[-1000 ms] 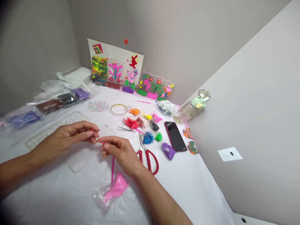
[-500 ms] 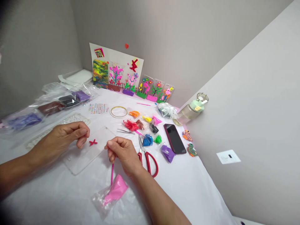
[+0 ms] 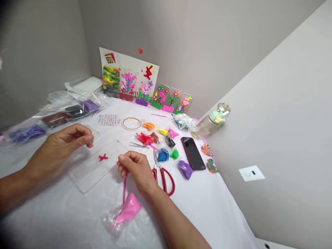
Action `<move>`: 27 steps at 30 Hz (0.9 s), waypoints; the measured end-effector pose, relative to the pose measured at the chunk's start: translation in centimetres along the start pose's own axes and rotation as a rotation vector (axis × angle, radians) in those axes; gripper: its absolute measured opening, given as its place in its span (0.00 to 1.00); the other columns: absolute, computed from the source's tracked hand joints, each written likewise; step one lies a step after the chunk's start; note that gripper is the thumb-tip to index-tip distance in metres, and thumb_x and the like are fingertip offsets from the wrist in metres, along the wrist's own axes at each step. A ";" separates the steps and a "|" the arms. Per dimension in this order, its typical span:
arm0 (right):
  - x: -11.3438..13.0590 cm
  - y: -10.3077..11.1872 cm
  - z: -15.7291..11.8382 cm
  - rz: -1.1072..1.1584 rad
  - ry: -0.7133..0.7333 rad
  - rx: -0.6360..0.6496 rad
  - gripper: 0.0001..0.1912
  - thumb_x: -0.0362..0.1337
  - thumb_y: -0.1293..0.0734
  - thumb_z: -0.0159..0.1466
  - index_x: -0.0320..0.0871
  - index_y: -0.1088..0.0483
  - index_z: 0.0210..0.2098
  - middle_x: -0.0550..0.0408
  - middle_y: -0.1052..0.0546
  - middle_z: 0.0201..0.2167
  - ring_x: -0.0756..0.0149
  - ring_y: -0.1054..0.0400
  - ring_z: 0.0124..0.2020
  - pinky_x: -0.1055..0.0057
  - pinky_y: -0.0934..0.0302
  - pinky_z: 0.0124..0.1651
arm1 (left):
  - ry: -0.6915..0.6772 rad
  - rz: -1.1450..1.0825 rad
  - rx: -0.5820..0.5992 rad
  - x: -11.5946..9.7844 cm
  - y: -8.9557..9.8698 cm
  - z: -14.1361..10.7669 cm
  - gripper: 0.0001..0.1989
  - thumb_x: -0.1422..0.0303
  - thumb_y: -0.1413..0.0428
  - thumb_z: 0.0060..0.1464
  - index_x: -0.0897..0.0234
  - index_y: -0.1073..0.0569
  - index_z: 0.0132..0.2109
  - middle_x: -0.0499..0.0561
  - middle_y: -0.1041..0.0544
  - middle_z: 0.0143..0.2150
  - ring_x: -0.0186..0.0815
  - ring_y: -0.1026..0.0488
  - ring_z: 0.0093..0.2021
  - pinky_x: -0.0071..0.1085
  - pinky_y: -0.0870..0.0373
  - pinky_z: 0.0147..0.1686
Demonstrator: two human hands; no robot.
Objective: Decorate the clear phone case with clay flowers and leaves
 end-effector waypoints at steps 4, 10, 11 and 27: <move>0.0 -0.2 0.0 -0.006 0.008 -0.018 0.22 0.52 0.13 0.54 0.42 0.17 0.32 0.60 0.21 0.23 0.75 0.31 0.23 0.76 0.37 0.31 | 0.012 -0.004 0.036 1.1 0.5 -0.1 0.25 0.43 0.44 0.72 0.53 0.25 0.32 0.43 0.26 0.30 0.39 0.29 0.36 0.35 0.35 0.45; -0.1 -0.7 0.1 -0.031 -0.025 -0.037 0.22 0.51 0.12 0.51 0.42 0.16 0.35 0.55 0.16 0.28 0.70 0.26 0.27 0.72 0.32 0.36 | -0.008 -0.027 0.043 0.7 0.3 0.0 0.25 0.42 0.45 0.72 0.54 0.25 0.33 0.43 0.26 0.29 0.38 0.29 0.34 0.35 0.34 0.42; -0.1 -0.7 0.1 -0.051 -0.025 -0.038 0.23 0.53 0.13 0.53 0.42 0.17 0.33 0.56 0.18 0.26 0.70 0.28 0.26 0.72 0.33 0.34 | -0.010 -0.026 0.043 0.5 0.2 0.1 0.25 0.43 0.45 0.72 0.54 0.25 0.33 0.43 0.26 0.29 0.38 0.29 0.34 0.35 0.34 0.42; 0.0 -2.5 1.3 -0.207 0.013 -0.080 0.14 0.47 0.19 0.59 0.43 0.17 0.32 0.55 0.19 0.27 0.68 0.30 0.27 0.70 0.35 0.33 | 0.009 0.034 0.039 -1.1 0.2 0.0 0.24 0.45 0.45 0.69 0.57 0.26 0.33 0.45 0.24 0.28 0.39 0.28 0.33 0.36 0.32 0.40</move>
Point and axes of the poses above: each hand's wrist, its own z-axis towards the middle knuckle, its own y-axis out of the back of the hand, x = y × z, the point moved 5 cm from there along z, towards the middle knuckle
